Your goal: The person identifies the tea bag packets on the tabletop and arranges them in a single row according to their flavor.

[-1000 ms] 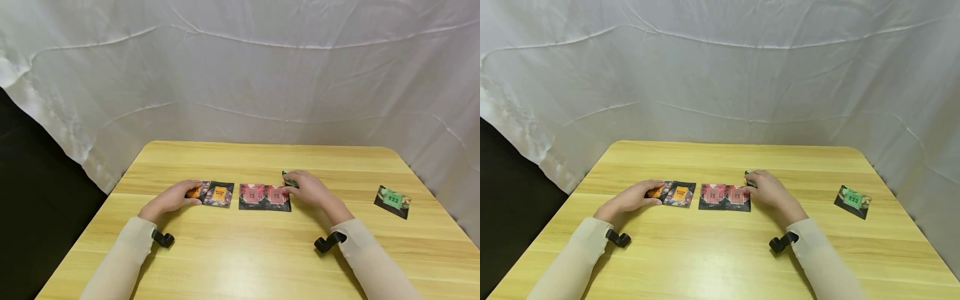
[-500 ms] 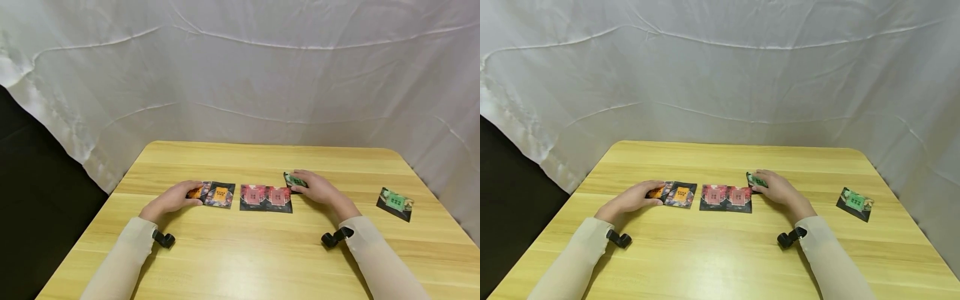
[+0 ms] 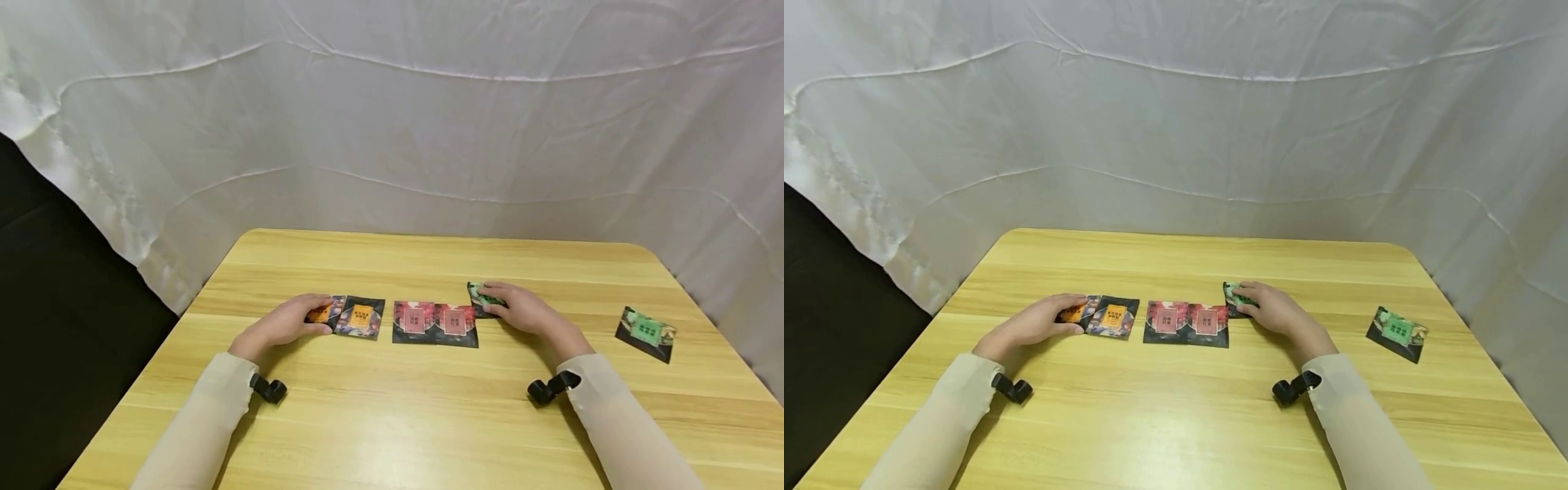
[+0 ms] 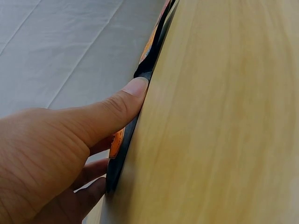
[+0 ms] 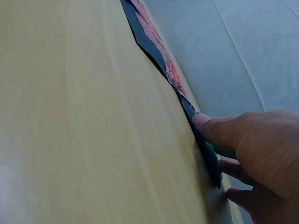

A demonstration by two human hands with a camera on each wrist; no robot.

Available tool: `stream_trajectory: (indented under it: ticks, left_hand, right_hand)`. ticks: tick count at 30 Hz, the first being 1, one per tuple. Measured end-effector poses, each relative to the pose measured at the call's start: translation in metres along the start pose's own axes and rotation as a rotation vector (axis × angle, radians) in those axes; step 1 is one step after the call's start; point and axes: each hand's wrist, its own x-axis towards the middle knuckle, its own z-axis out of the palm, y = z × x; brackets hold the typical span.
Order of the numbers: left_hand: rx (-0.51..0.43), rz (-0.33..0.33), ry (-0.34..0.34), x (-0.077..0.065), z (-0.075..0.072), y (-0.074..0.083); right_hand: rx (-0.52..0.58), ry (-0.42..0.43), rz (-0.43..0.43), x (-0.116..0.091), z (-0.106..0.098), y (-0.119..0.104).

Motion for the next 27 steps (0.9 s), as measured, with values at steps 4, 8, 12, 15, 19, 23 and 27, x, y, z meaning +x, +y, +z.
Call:
stream_trajectory:
  ticks: [4, 8, 12, 15, 19, 23, 27]
  left_hand:
    - [-0.006, 0.006, 0.003, 0.0, -0.001, 0.002]
    - [0.002, 0.015, 0.005, 0.0, -0.001, 0.001]
    - [0.0, 0.022, 0.008, 0.0, -0.001, 0.001]
    - [-0.007, 0.024, 0.009, 0.001, -0.001, 0.0]
    - [-0.008, 0.02, 0.007, 0.001, 0.0, -0.001]
    - [-0.006, 0.018, 0.005, 0.001, 0.001, -0.002]
    - [-0.007, 0.032, 0.01, 0.001, 0.0, -0.002]
  right_hand:
    - [-0.006, 0.004, 0.008, -0.003, -0.002, 0.0]
    - [-0.01, 0.015, 0.004, -0.008, -0.003, 0.0]
    - [-0.023, 0.021, 0.003, -0.014, -0.004, 0.0]
    - [-0.034, 0.026, 0.005, -0.019, -0.005, -0.001]
    - [-0.055, 0.032, -0.012, -0.026, -0.005, -0.003]
    - [-0.069, 0.04, -0.033, -0.034, -0.005, -0.007]
    - [-0.074, 0.05, -0.053, -0.041, -0.006, -0.011]
